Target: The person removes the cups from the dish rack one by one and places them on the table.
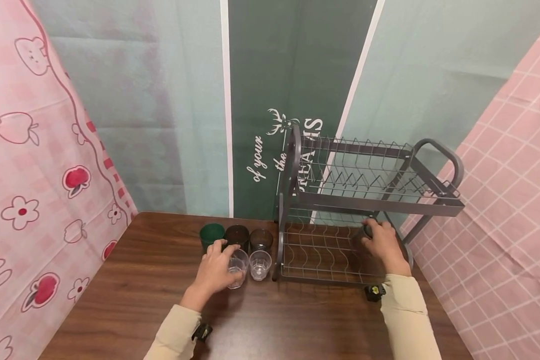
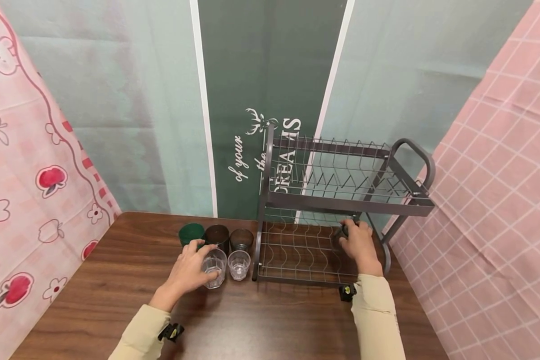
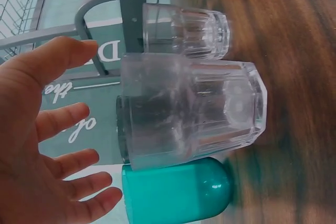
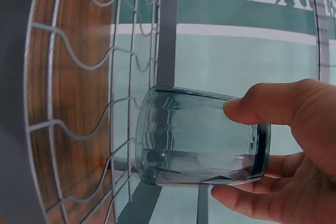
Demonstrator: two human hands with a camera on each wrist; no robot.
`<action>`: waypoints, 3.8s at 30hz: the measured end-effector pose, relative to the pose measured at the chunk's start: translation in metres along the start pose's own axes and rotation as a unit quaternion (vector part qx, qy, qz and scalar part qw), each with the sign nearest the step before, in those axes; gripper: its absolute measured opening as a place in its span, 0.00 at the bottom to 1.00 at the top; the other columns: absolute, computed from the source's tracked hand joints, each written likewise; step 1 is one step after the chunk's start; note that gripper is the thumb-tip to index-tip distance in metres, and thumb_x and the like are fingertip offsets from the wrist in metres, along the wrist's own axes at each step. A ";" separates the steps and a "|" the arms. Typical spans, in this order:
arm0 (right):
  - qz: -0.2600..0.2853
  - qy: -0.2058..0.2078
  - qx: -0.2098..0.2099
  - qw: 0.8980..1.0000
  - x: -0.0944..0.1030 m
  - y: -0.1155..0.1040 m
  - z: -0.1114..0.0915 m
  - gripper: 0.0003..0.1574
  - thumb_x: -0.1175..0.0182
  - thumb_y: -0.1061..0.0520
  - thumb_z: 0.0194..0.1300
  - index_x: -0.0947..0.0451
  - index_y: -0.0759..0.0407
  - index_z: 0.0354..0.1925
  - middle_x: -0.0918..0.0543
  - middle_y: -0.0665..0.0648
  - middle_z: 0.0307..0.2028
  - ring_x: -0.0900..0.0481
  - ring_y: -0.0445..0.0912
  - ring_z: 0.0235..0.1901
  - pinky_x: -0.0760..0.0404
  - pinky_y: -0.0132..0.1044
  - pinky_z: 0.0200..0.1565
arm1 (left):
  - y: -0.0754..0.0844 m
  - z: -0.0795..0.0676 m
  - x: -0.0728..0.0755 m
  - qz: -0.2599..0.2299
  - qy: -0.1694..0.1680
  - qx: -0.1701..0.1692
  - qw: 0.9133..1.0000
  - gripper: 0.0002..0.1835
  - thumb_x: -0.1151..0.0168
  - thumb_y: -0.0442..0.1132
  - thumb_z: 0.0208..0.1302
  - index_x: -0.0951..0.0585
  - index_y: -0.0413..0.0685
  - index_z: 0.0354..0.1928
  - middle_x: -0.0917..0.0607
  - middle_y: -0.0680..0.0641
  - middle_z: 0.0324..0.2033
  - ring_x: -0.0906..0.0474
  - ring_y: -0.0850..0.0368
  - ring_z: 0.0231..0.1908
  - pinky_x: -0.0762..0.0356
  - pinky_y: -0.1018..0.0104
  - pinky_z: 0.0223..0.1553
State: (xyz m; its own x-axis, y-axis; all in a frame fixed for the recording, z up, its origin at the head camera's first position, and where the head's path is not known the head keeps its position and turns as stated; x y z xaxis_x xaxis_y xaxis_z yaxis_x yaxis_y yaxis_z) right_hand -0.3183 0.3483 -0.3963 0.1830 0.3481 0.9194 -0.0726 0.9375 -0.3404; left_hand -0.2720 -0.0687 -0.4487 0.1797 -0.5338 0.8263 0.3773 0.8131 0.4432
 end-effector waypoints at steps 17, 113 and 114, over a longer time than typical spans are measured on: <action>0.021 0.025 0.030 0.999 0.007 -0.040 -0.035 0.29 0.40 0.65 0.58 0.33 0.66 0.58 0.40 0.82 0.53 0.43 0.77 0.52 0.34 0.67 0.41 | 0.008 -0.012 0.016 0.014 0.026 -0.010 1.000 0.29 0.28 0.47 0.41 0.20 0.47 0.50 0.28 0.36 0.50 0.31 0.39 0.46 0.31 0.46 0.37; 0.559 0.038 0.072 0.825 -0.075 -0.164 -0.110 0.28 0.41 0.76 0.52 0.32 0.70 0.53 0.27 0.69 0.47 0.23 0.50 0.44 0.21 0.37 0.37 | 0.084 -0.028 -0.004 -0.568 0.010 -0.029 0.823 0.36 0.35 0.22 0.46 0.37 0.28 0.61 0.38 0.31 0.58 0.36 0.38 0.53 0.26 0.52 0.46; 0.560 0.036 0.073 0.824 -0.076 -0.165 -0.110 0.28 0.42 0.76 0.52 0.32 0.70 0.54 0.27 0.68 0.47 0.23 0.50 0.44 0.21 0.37 0.37 | 0.084 -0.028 -0.004 -0.568 0.012 -0.030 0.822 0.35 0.35 0.21 0.46 0.36 0.27 0.60 0.38 0.32 0.58 0.35 0.41 0.52 0.25 0.54 0.45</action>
State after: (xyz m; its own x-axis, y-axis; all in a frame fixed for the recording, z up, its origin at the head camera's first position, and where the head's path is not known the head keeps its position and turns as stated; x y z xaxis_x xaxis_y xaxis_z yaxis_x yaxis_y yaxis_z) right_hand -0.2124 0.1676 -0.4316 -0.0225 0.9994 0.0278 -0.3518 0.0181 -0.9359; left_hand -0.2157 -0.0046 -0.4245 -0.3023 -0.9460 -0.1166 0.3584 -0.2262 0.9057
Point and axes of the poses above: each hand's wrist, its own z-axis towards the middle knuckle, its own x-axis out of the back of the hand, y = z × x, the point moved 6 cm from there along z, towards the middle knuckle
